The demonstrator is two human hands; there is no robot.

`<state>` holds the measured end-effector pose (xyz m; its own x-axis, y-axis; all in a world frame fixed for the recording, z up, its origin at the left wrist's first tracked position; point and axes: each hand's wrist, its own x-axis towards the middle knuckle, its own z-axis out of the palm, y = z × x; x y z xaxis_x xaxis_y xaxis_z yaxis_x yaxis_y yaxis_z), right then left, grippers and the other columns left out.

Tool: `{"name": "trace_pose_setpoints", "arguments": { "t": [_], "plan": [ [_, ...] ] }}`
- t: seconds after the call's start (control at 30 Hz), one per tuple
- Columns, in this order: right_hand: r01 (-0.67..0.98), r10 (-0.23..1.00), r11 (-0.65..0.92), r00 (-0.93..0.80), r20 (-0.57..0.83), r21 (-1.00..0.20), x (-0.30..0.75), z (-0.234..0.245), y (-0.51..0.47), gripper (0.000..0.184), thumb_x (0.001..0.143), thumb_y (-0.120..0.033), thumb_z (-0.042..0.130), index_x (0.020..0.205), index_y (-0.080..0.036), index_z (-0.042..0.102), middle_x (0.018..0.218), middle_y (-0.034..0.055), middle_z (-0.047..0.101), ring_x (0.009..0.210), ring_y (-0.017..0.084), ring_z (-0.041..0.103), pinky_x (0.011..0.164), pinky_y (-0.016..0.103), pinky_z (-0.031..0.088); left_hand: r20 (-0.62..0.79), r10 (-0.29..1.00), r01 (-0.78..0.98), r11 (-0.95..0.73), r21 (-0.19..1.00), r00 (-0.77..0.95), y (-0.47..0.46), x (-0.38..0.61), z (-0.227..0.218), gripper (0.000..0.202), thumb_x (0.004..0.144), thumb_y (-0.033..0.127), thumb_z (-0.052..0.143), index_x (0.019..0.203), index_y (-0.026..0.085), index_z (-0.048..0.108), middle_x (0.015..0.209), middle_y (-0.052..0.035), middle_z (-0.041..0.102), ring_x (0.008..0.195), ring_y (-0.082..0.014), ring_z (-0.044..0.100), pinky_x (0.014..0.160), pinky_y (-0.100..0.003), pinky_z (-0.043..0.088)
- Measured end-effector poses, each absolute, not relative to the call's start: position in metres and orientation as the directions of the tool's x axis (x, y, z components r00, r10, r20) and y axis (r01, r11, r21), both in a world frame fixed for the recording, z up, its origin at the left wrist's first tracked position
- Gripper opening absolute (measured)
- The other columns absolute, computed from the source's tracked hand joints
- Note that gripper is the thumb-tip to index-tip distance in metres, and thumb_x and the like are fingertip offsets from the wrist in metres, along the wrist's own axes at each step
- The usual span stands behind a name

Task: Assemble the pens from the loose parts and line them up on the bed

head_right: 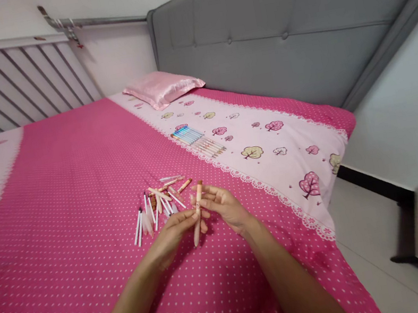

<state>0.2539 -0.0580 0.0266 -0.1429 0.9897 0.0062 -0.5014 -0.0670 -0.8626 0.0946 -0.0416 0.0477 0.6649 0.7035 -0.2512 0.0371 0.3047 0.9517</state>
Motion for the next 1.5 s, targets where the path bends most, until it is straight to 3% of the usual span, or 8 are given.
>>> {"name": "trace_pose_setpoints", "arguments": {
  "t": [0.57,0.77,0.87,1.17,1.5],
  "plan": [
    [-0.455,0.996,-0.054,-0.084,-0.017,-0.889,0.2523,0.0218,-0.0588,0.040,0.064,-0.021,0.077,0.101,-0.019,0.063,0.070,-0.0033,0.057,0.053,0.006,0.049,0.051,0.017,0.045,-0.226,0.685,0.069,0.249,0.966,0.693,-0.0453,0.0965,0.0520,0.029,0.081,0.037,0.057,0.087,0.010,0.065,0.068,-0.0038,0.064,0.042,-0.0063,0.049,0.067,-0.029,0.044],
    [-0.496,0.992,-0.074,-0.126,-0.012,-0.865,0.2541,0.0279,-0.0606,0.039,0.074,-0.030,0.069,0.111,-0.022,0.060,0.092,0.0035,0.064,0.054,0.007,0.050,0.054,0.021,0.049,-0.223,0.679,0.044,0.271,0.962,0.699,-0.0438,0.0950,0.0505,0.030,0.083,0.036,0.054,0.095,0.010,0.065,0.073,-0.0063,0.065,0.048,-0.0080,0.051,0.060,-0.027,0.042],
    [-0.518,0.987,-0.093,-0.159,-0.012,-0.851,0.2554,0.0311,-0.0615,0.041,0.075,-0.027,0.067,0.115,-0.023,0.058,0.097,0.0041,0.066,0.051,0.006,0.050,0.054,0.021,0.050,-0.214,0.676,0.044,0.260,0.965,0.705,-0.0427,0.0942,0.0494,0.028,0.085,0.033,0.052,0.095,0.010,0.066,0.073,-0.0071,0.065,0.050,-0.0092,0.053,0.060,-0.027,0.043],
    [-0.525,0.987,-0.099,-0.157,-0.018,-0.845,0.2547,0.0277,-0.0598,0.044,0.068,-0.020,0.074,0.110,-0.021,0.062,0.084,0.0009,0.067,0.051,0.005,0.052,0.051,0.019,0.047,-0.210,0.684,0.047,0.248,0.968,0.699,-0.0440,0.0948,0.0502,0.029,0.084,0.035,0.052,0.093,0.010,0.065,0.073,-0.0066,0.065,0.052,-0.0099,0.054,0.061,-0.028,0.043],
    [-0.490,0.992,-0.087,-0.119,-0.032,-0.867,0.2538,0.0227,-0.0598,0.045,0.062,-0.017,0.078,0.104,-0.020,0.063,0.066,-0.0046,0.056,0.050,0.005,0.049,0.048,0.017,0.043,-0.228,0.658,0.070,0.257,0.964,0.718,-0.0463,0.0967,0.0524,0.030,0.080,0.039,0.059,0.088,0.010,0.065,0.072,-0.0054,0.064,0.046,-0.0075,0.051,0.054,-0.025,0.041]
  ]
}}
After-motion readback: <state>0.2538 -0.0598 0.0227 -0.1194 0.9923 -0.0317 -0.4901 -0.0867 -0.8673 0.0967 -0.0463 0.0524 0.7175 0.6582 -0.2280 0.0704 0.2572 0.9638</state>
